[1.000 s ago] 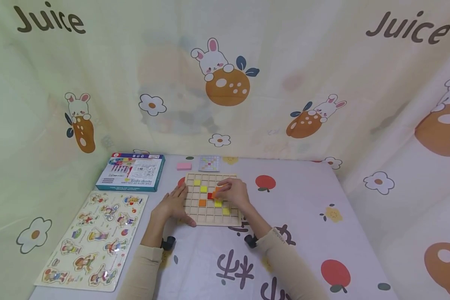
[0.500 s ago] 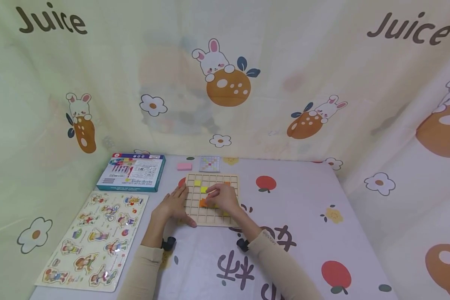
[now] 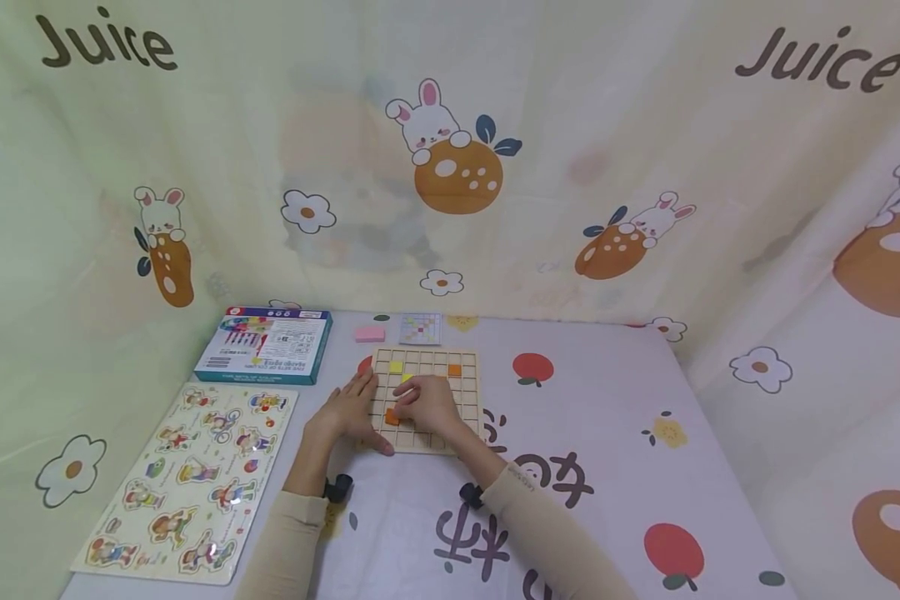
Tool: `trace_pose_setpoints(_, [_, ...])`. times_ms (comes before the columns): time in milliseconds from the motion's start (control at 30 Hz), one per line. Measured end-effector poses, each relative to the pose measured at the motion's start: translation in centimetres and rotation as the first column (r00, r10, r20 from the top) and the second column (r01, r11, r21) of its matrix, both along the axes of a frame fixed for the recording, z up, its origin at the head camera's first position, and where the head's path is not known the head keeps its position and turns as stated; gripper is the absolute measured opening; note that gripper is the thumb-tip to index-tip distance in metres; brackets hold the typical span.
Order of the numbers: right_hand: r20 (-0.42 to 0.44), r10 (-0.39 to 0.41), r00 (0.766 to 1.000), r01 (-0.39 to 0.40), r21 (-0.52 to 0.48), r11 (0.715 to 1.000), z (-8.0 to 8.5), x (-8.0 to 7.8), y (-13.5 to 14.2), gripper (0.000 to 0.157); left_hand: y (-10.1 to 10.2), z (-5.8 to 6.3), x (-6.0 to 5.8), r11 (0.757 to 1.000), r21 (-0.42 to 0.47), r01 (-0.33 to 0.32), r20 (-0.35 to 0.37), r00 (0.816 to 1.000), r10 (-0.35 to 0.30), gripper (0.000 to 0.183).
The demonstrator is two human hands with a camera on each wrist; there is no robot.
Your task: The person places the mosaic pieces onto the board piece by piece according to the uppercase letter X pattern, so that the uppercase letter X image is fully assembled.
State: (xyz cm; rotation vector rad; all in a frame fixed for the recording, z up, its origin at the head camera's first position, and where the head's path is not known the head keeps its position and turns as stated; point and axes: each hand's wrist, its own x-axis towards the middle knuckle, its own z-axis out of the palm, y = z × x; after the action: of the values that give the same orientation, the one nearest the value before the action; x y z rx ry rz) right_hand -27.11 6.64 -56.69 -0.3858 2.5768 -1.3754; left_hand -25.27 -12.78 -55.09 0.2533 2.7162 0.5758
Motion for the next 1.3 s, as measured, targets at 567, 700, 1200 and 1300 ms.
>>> trace_pose_setpoints(567, [-0.020, 0.047, 0.999, -0.046, 0.050, 0.998, 0.4, 0.9, -1.2, 0.023, 0.0, -0.6, 0.0, 1.000, -0.015, 0.007, -0.003, 1.000, -0.007, 0.142])
trace_pose_setpoints(700, [-0.037, 0.059, 0.998, -0.057, 0.057, 0.997, 0.3, 1.0, -1.2, 0.024, -0.1, -0.4, 0.1, 1.000, -0.018, 0.009, 0.003, 1.000, -0.009, 0.142])
trace_pose_setpoints(1200, [-0.147, -0.054, 0.988, 0.057, 0.014, 0.998, 0.1, 0.7, 1.8, 0.014, -0.5, -0.7, -0.6, 1.000, -0.002, 0.005, 0.006, 1.000, -0.005, 0.146])
trace_pose_setpoints(1300, [-0.169, -0.088, 0.982, 0.094, 0.029, 0.995, 0.2, 0.5, 2.8, 0.012, -0.7, -0.4, -0.6, 1.000, 0.009, 0.002, 0.013, 1.000, -0.003, 0.140])
